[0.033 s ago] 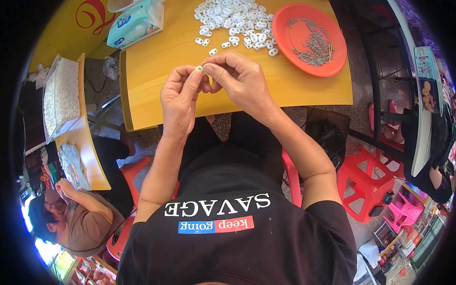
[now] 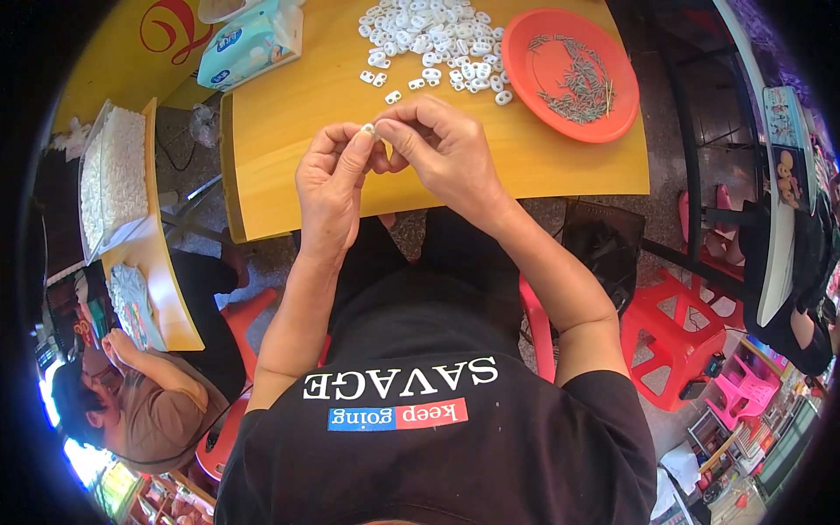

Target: Manually assemble small white plastic parts by inserting metal pins or springs.

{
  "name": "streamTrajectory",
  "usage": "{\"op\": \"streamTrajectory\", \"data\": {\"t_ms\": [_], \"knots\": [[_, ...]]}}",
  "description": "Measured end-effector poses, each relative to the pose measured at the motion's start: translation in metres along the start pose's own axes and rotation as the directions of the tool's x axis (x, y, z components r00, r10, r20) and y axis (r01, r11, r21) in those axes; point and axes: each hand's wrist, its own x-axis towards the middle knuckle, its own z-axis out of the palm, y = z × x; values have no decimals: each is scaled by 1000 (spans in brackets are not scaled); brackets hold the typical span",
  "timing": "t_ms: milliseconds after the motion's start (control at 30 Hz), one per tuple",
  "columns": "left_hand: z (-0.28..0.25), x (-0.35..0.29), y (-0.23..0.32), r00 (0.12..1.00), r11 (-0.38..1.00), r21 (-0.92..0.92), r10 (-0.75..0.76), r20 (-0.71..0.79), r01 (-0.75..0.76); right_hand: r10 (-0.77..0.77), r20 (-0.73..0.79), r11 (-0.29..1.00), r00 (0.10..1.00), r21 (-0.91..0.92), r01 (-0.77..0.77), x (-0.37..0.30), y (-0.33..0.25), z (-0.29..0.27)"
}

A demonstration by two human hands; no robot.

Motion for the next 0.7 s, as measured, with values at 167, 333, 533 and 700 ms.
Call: {"op": "streamTrajectory", "data": {"t_ms": [167,333,533,700], "knots": [[-3,-12,-2,999,996,71,-53,-6,53,-131,-16,985,991,-113,128,-8,1,5],[-4,-17,-6,1000,991,131,-22,-19,25,-45,-39,997,998,-71,42,-15,10,9],[-16,-9,-9,996,988,123,-89,1,88,117,22,993,993,-21,-116,-9,24,4],[-29,-1,-12,998,998,47,-50,24,49,206,70,978,976,-60,-202,10,9,0]]}}
